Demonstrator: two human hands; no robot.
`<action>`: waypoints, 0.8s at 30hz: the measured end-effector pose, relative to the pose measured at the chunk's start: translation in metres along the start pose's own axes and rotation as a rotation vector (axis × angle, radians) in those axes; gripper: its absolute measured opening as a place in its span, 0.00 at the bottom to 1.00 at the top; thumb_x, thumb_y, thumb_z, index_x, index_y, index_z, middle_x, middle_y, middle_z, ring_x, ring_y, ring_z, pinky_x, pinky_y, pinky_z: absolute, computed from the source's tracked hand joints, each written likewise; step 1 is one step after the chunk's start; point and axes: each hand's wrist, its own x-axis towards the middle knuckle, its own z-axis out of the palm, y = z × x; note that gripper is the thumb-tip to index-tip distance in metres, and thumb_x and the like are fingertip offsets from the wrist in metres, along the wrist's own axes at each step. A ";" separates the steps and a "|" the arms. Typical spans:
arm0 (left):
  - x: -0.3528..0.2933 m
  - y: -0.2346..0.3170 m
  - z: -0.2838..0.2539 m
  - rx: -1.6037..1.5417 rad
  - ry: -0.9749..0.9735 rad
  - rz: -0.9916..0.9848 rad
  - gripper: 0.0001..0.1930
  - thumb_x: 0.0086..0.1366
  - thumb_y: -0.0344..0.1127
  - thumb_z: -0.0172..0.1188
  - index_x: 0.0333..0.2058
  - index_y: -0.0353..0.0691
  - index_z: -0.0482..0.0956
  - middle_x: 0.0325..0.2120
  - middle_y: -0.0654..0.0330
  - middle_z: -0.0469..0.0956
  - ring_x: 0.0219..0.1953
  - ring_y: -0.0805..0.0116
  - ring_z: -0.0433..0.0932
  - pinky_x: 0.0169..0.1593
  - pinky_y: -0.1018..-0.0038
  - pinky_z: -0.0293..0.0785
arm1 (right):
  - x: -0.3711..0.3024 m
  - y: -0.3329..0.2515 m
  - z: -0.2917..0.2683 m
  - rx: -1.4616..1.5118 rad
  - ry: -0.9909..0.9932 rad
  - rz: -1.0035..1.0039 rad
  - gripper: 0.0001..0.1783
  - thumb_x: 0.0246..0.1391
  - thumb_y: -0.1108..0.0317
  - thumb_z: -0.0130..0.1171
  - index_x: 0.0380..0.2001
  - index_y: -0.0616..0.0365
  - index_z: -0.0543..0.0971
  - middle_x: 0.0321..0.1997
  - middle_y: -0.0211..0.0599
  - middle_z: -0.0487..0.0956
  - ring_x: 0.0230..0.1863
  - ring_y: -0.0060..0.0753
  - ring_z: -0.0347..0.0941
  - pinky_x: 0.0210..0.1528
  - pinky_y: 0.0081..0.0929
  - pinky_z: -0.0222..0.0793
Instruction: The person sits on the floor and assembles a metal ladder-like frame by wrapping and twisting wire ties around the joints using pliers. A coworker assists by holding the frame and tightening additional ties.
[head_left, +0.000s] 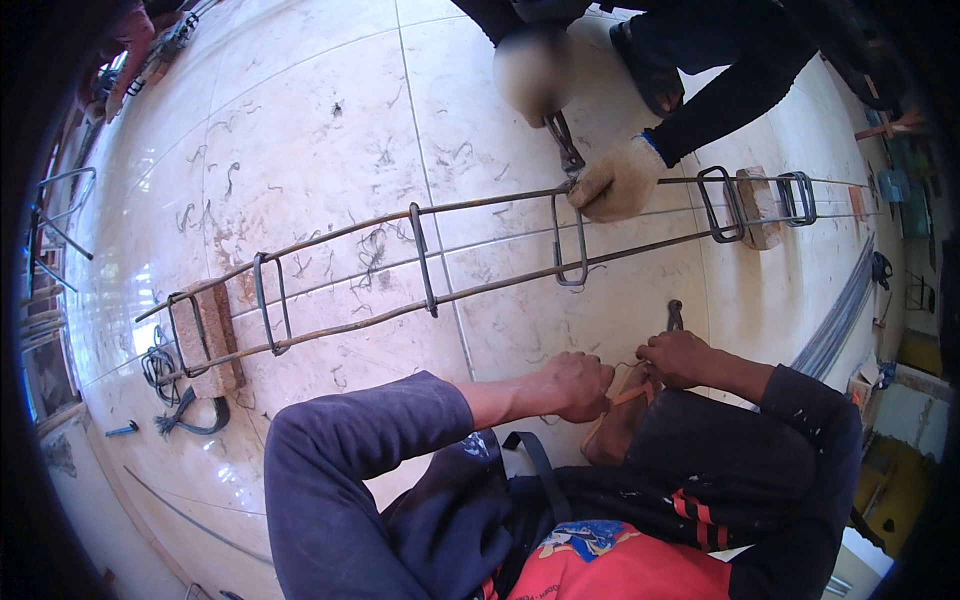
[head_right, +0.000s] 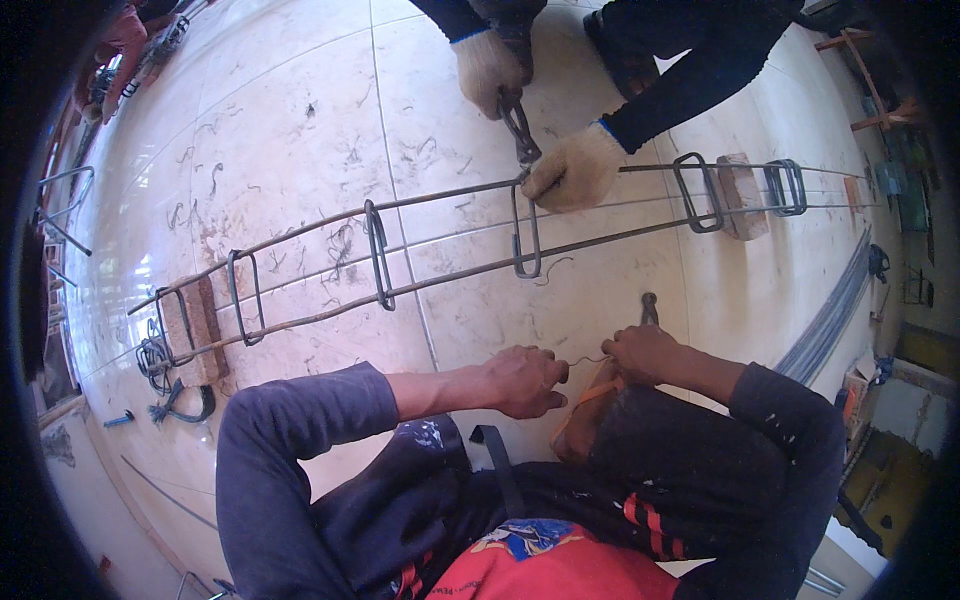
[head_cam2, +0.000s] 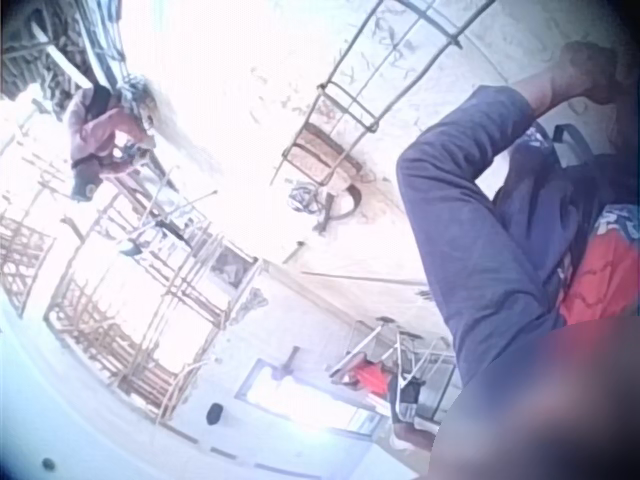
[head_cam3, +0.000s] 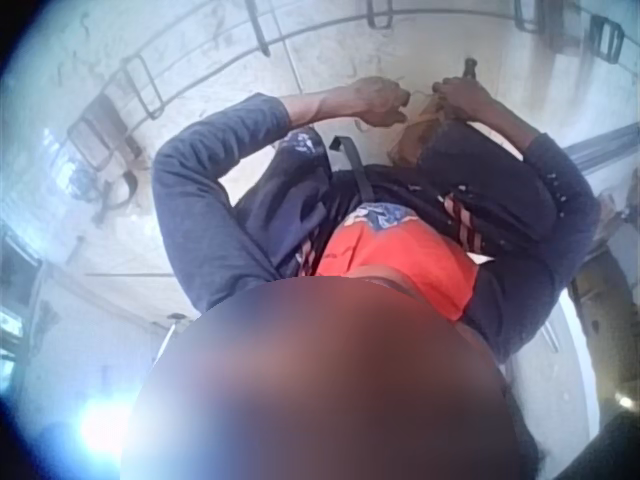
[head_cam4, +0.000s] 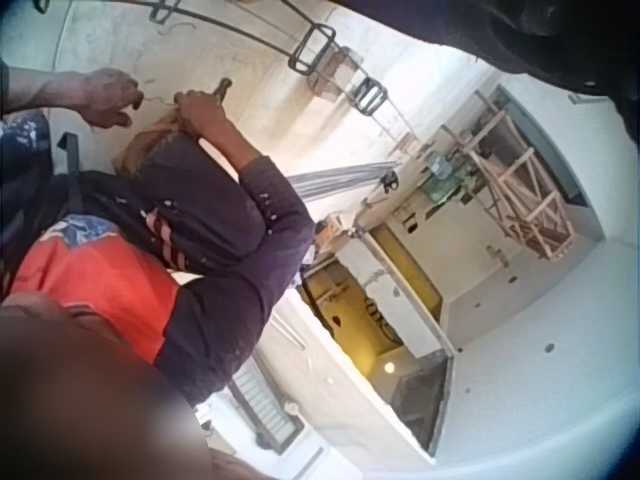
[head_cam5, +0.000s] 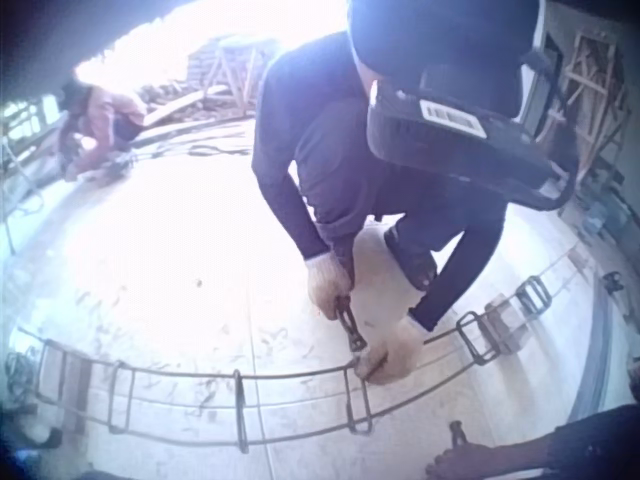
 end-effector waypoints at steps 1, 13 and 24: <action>0.000 -0.001 -0.002 0.017 0.011 -0.008 0.20 0.61 0.47 0.58 0.44 0.38 0.76 0.42 0.46 0.76 0.48 0.46 0.75 0.51 0.57 0.71 | 0.001 -0.001 -0.001 -0.005 -0.014 0.010 0.17 0.56 0.60 0.53 0.45 0.57 0.76 0.41 0.48 0.78 0.45 0.51 0.77 0.46 0.46 0.74; 0.012 -0.023 -0.031 -0.330 0.410 -0.249 0.27 0.67 0.47 0.52 0.51 0.25 0.68 0.48 0.36 0.73 0.53 0.41 0.71 0.57 0.57 0.66 | 0.001 -0.004 -0.005 -0.038 -0.029 0.019 0.16 0.57 0.61 0.52 0.45 0.57 0.76 0.41 0.47 0.78 0.44 0.50 0.77 0.45 0.46 0.74; 0.022 -0.030 -0.026 -0.456 0.547 -0.338 0.39 0.65 0.47 0.52 0.59 0.16 0.50 0.51 0.27 0.66 0.55 0.38 0.69 0.58 0.56 0.64 | -0.001 -0.002 -0.004 -0.015 -0.006 0.010 0.17 0.54 0.61 0.54 0.43 0.59 0.75 0.40 0.48 0.78 0.44 0.50 0.77 0.46 0.46 0.73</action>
